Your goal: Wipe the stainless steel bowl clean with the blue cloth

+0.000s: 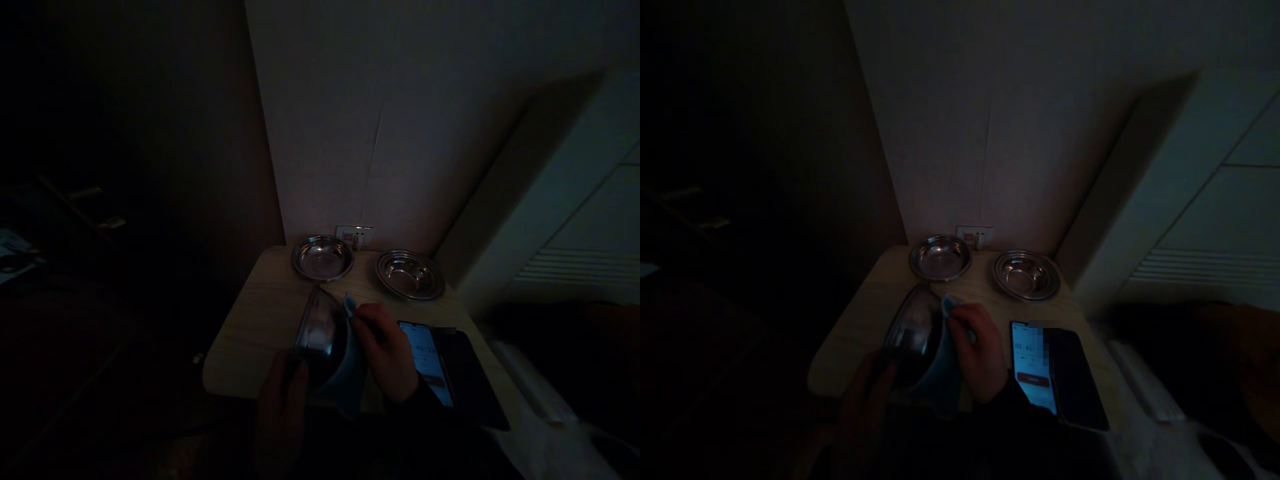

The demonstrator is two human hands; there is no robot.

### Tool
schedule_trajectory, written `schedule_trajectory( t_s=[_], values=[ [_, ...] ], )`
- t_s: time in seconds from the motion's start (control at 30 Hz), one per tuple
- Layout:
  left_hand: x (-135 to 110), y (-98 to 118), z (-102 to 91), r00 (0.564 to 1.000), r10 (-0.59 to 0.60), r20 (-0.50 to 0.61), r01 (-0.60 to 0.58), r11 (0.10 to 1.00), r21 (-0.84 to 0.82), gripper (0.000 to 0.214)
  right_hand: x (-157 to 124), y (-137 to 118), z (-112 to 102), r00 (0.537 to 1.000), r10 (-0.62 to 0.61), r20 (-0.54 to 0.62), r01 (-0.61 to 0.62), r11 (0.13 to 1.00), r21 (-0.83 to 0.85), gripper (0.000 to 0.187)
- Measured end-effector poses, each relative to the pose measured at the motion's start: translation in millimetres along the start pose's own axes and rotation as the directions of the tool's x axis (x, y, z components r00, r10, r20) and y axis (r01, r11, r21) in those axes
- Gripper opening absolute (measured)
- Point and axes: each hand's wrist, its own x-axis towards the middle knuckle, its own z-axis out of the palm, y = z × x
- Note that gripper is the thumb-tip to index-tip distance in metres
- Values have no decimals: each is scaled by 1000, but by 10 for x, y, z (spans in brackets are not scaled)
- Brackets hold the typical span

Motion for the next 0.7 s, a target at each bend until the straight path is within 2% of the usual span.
schedule_trajectory(
  t_s=[0.13, 0.27, 0.33, 0.5, 0.7],
  values=[
    [62, 149, -11, 999, -13, 31, 12, 1000, 18, 37, -57, -25, 4, 999, -17, 28, 17, 1000, -13, 10],
    [100, 283, 19, 980, 8, 199, -11, 1000, 18, 36, -135, -85, 36, 997, 4, 80, -3, 1000, -8, 10],
    [94, 308, 45, 974, 4, 225, -10, 1000, 25, 39, -159, -126, 63, 996, 32, 80, -32, 999, -6, 9],
    [62, 312, 101, 984, -60, 170, 46, 996, 81, 45, -158, -227, 134, 981, 167, 94, -166, 986, -24, 9],
    [39, 315, 132, 991, -39, 131, 28, 996, 88, 46, -141, -185, 160, 945, 305, 117, -313, 948, 56, 11]
  ],
)
